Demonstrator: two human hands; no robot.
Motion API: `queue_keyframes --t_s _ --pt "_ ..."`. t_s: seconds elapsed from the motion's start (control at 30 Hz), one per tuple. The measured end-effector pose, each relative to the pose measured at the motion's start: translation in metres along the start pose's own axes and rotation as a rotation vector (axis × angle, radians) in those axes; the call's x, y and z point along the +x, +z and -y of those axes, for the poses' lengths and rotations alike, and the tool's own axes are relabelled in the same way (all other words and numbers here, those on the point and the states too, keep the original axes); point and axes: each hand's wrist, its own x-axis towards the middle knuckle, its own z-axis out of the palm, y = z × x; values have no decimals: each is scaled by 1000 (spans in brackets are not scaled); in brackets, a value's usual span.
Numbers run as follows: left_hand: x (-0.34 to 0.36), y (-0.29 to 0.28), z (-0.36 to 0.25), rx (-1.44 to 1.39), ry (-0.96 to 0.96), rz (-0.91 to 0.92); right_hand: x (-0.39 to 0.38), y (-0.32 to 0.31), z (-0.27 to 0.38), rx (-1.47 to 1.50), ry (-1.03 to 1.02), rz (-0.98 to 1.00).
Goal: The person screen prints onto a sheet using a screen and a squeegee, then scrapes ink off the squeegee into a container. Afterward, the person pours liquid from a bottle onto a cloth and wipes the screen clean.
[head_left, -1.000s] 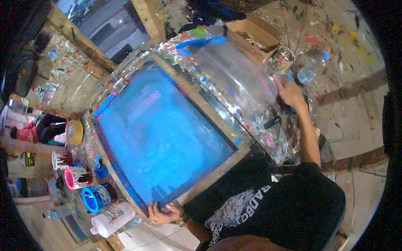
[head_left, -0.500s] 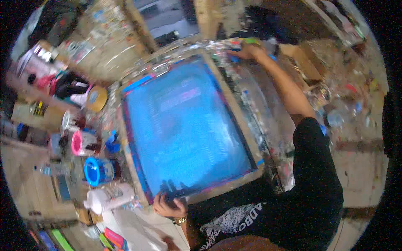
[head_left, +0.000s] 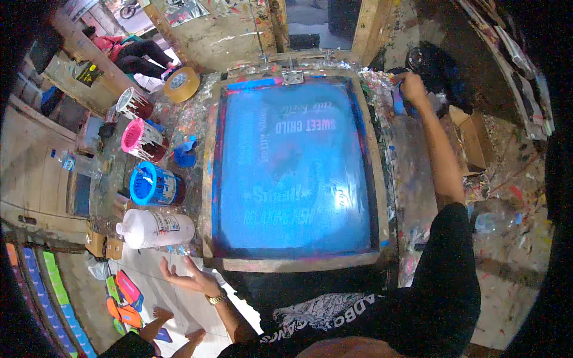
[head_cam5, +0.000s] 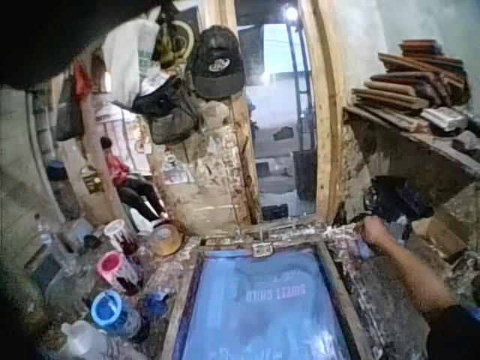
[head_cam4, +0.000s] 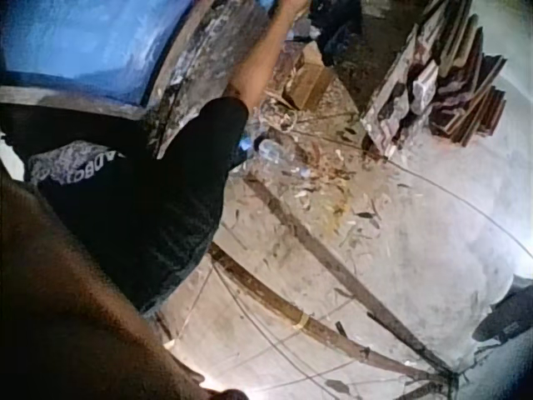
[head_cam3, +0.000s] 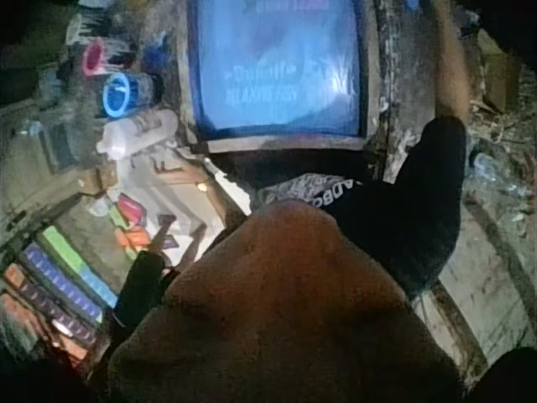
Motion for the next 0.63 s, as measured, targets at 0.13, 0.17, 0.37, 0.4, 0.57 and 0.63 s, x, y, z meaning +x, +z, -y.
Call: queue_keyframes --t_s 0.13,0.17,0.37,0.4,0.57,0.63 --pt "18 24 25 -100 -29 -26 -6 -65 -26 500 192 -184" --pt "18 29 33 -112 2 -61 2 -74 -28 481 323 -121" --pt "26 50 29 -101 -80 -8 -31 -87 -35 40 453 -214" --pt "25 53 28 -66 -63 15 -39 -81 -48 50 456 -91" --pt "23 36 7 -131 -174 122 -61 -31 -39 -29 276 313" --pt "16 25 16 -123 -140 144 -72 -30 -30 -65 258 408"
